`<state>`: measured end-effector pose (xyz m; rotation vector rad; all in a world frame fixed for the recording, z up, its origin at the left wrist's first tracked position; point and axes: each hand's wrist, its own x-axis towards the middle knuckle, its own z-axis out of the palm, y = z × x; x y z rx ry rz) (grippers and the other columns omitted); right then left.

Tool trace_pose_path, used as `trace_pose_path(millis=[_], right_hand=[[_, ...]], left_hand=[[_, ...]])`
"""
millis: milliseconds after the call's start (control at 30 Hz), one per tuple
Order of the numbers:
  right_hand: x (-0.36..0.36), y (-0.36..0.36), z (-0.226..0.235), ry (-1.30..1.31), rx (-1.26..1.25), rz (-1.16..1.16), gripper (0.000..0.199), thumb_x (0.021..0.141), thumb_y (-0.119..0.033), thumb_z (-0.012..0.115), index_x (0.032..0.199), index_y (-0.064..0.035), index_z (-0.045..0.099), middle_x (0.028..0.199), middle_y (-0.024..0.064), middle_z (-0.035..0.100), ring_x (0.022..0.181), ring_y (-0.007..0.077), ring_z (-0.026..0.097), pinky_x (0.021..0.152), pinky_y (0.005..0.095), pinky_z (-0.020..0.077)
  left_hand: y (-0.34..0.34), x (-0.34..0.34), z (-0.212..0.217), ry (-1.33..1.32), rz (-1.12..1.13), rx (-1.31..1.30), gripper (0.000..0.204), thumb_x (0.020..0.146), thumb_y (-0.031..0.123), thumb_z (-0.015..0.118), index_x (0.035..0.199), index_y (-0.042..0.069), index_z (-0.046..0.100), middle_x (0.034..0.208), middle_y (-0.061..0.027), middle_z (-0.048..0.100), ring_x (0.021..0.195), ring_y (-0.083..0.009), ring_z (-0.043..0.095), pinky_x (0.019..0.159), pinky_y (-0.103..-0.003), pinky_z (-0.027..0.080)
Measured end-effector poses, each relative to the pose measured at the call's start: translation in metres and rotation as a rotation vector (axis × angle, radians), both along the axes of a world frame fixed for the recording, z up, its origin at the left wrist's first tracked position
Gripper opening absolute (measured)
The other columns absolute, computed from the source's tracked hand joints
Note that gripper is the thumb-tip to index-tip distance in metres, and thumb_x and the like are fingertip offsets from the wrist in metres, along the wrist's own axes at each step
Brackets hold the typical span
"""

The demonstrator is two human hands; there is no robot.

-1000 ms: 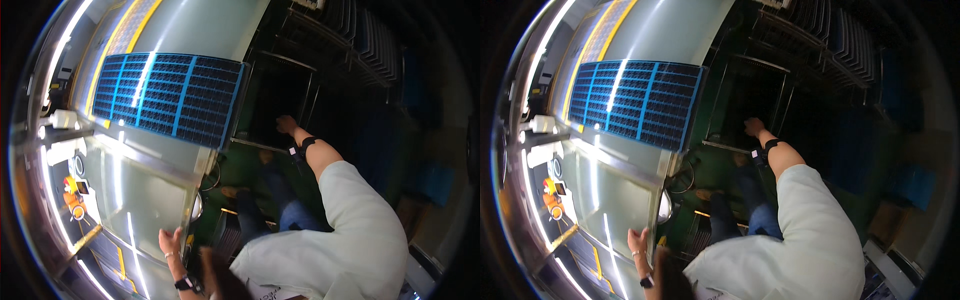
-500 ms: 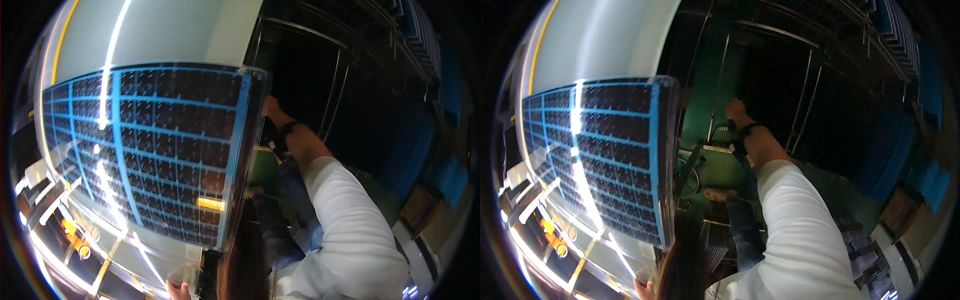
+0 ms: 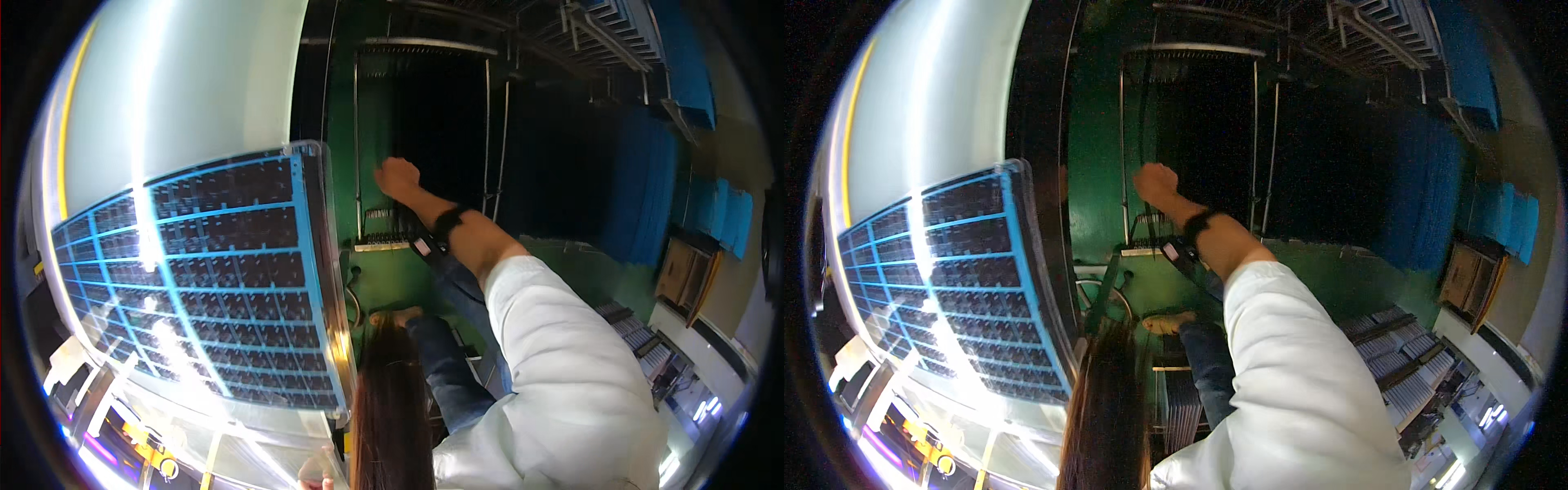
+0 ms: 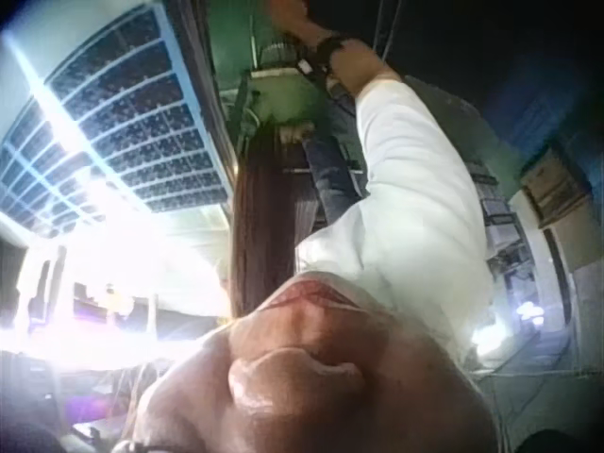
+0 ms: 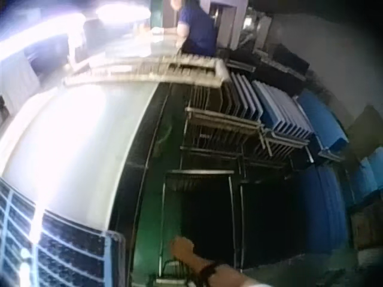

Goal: Inspecting and sorting various industrial sheets, including solar-cell patterns and solid-colored panels, at an assembly station.

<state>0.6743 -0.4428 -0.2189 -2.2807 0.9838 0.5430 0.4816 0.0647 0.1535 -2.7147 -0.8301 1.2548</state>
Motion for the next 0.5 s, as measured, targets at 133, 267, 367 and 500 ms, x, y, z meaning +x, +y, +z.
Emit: trace_pose_path(millis=[133,267,367,500], right_hand=[[-0.053,-0.031,0.116,-0.041,-0.006,-0.035,0.028,0.077,-0.028,0.05,0.082,-0.0059,0.066,0.085,0.0187,0.062,0.082,0.0378,0.059,0.072,0.0453,0.0469],[-0.135,-0.066,0.261,-0.216,-0.056,-0.103,0.029,0.078,-0.029,0.053,0.074,-0.0021,0.06,0.075,0.0223,0.058,0.073,0.0388,0.058,0.064,0.0465,0.0448],[-0.211,-0.095,0.353,-0.437,-0.039,-0.183,0.031,0.08,-0.024,0.057,0.061,0.0003,0.051,0.051,0.008,0.045,0.048,0.0116,0.039,0.046,0.0316,0.0336],[-0.266,-0.108,0.435,-0.809,0.203,-0.308,0.025,0.085,-0.018,0.055,0.065,-0.0028,0.053,0.06,-0.0054,0.048,0.055,0.0031,0.039,0.05,0.0235,0.0324]], left_hand=[[0.035,-0.023,-0.01,-0.07,-0.081,0.011,0.089,0.063,0.052,0.069,0.122,-0.009,0.041,0.113,-0.0269,0.052,0.108,-0.0375,0.049,0.093,-0.041,0.037],[0.095,-0.054,-0.059,-0.532,0.179,-0.419,0.046,0.055,0.023,0.079,0.067,0.003,0.04,0.061,-0.0088,0.045,0.056,-0.0223,0.042,0.054,-0.035,0.039],[0.027,-0.016,-0.03,-0.342,-0.16,-0.099,0.06,0.054,0.047,0.077,0.079,-0.001,0.05,0.075,-0.018,0.057,0.071,-0.0348,0.055,0.066,-0.04,0.045],[0.021,-0.011,-0.03,-0.333,-0.158,-0.104,0.07,0.057,0.059,0.069,0.083,-0.003,0.053,0.08,-0.021,0.059,0.079,-0.0358,0.058,0.069,-0.042,0.046]])
